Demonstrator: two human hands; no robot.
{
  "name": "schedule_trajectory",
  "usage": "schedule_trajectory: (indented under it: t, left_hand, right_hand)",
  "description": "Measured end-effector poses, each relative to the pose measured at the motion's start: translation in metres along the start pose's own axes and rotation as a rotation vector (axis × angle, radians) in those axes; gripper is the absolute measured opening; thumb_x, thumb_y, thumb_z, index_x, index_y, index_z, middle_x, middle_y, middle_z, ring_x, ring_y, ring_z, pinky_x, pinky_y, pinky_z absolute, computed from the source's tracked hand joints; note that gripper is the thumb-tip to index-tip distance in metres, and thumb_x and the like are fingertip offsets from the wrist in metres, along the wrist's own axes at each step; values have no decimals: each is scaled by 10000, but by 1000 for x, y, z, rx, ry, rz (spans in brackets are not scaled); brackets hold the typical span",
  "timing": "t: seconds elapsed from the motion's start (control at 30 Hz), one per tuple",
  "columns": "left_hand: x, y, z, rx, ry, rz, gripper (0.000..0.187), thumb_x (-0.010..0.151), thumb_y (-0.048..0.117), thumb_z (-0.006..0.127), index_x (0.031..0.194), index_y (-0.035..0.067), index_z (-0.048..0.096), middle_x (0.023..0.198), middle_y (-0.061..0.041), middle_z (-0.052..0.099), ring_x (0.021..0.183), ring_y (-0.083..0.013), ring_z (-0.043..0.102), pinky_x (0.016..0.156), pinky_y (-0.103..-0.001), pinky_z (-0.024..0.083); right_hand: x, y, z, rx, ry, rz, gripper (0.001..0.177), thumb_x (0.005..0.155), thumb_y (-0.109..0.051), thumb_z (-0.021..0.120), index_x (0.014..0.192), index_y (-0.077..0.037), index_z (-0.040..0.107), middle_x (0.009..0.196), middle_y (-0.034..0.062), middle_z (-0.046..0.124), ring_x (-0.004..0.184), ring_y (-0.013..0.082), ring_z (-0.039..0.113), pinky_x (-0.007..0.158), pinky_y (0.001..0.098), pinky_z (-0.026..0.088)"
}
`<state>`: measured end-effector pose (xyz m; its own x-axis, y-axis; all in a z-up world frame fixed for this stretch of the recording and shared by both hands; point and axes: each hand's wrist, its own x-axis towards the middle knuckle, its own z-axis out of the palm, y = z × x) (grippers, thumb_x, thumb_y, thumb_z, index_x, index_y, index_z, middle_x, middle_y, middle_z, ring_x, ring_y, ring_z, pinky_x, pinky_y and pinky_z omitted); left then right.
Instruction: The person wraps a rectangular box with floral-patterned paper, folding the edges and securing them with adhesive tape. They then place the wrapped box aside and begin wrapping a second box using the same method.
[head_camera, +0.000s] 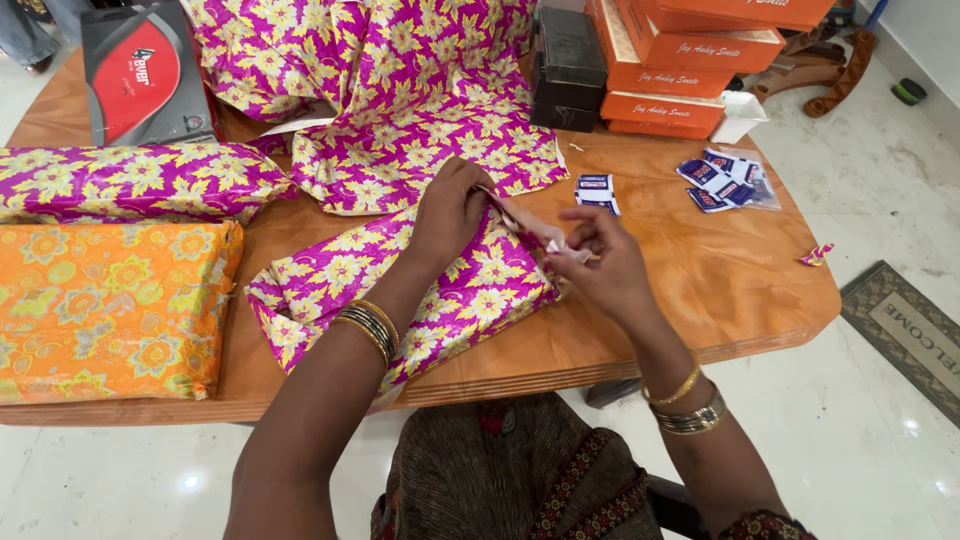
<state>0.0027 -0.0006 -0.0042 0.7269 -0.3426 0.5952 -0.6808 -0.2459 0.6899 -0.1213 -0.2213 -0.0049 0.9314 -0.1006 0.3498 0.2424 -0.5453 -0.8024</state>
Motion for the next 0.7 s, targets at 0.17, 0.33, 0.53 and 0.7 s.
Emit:
schedule_trajectory:
  t: [0.17,0.33,0.53,0.7]
  left_hand:
    - [0,-7,2,-4,27,37,183,877,-102,635,1023,8,641,1036,-142,613,943,-309,670,809,-392,542]
    - [-1,-7,2,-21,21,35,186,882,-104,632,1029,10,638,1045,-136,612,944,-300,678,815,-382,552]
    - [-1,0,1,33,0,46,172,896,-68,653,1048,12,643,1056,-145,603,921,-303,682,780,-384,556]
    - [-1,2,1,36,-4,33,168,909,-49,655,1062,22,644,1076,-141,602,932,-302,687,783,-385,563]
  right_hand:
    - [-13,8,-12,374,-173,343,658,768,26,767,1341,-61,456,1040,19,673,884,104,684,701,259,606]
    - [-25,19,-9,519,-186,366,352,891,-2,707,1220,-8,582,1013,36,707,790,96,654,596,251,523]
    - [-31,7,11,10,61,259,281,861,-56,775,1101,-2,639,802,34,661,648,82,555,571,252,459]
    - [-31,-10,20,-85,116,191,430,804,-44,728,1211,-21,593,769,-1,638,646,50,554,586,241,475]
